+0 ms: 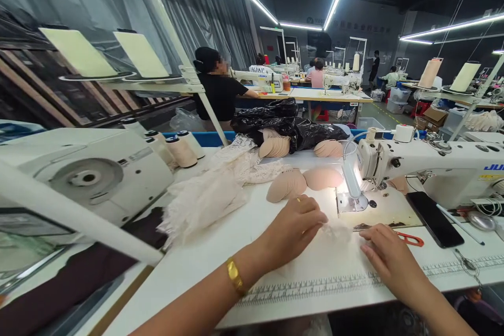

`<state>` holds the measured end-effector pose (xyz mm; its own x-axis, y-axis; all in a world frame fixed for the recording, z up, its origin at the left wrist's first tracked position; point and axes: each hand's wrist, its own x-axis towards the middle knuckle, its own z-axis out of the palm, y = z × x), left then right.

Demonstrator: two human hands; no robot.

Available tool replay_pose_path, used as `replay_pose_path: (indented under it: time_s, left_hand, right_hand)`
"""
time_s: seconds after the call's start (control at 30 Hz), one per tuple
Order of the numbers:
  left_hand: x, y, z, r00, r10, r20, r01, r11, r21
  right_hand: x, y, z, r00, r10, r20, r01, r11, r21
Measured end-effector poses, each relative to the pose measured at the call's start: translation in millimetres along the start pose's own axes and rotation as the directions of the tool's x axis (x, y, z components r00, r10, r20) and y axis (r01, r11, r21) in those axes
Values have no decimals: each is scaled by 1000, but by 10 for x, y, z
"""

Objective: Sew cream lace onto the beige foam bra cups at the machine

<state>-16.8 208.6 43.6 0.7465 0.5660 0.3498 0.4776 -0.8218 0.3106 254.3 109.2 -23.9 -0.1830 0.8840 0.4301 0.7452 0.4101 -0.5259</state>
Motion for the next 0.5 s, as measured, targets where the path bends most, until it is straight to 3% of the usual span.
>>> replay_pose_path:
  time_s: [0.07,0.13,0.2,0.3,0.37,0.43,0.5]
  left_hand:
    - [-167,152,-132,999,33,32,-32,999,-30]
    - [-336,286,-253,970,29,242,3,991,-130]
    - [-435,339,-306,945,5,327,68,975,-211]
    - [-398,226,-228,982,-106,157,143,960,-241]
    - [-290,85,-119,984,-173,34,176,962,-207]
    - [-178,-23,-20,983,-181,13,180,968,-177]
    - [-105,-58,43,986,-156,60,165,969,-182]
  right_hand:
    - [5,26,-53,997,64,35,-65,997,40]
    - [47,24,-93,991,117,65,-121,990,66]
    - [144,-16,-91,985,143,97,-150,986,69]
    - [365,-134,-9,976,160,145,-166,986,31]
    - [509,-224,70,972,174,157,-176,984,-3]
    - [606,-292,142,977,145,154,-144,989,-15]
    - [643,-319,201,987,58,150,-56,998,-21]
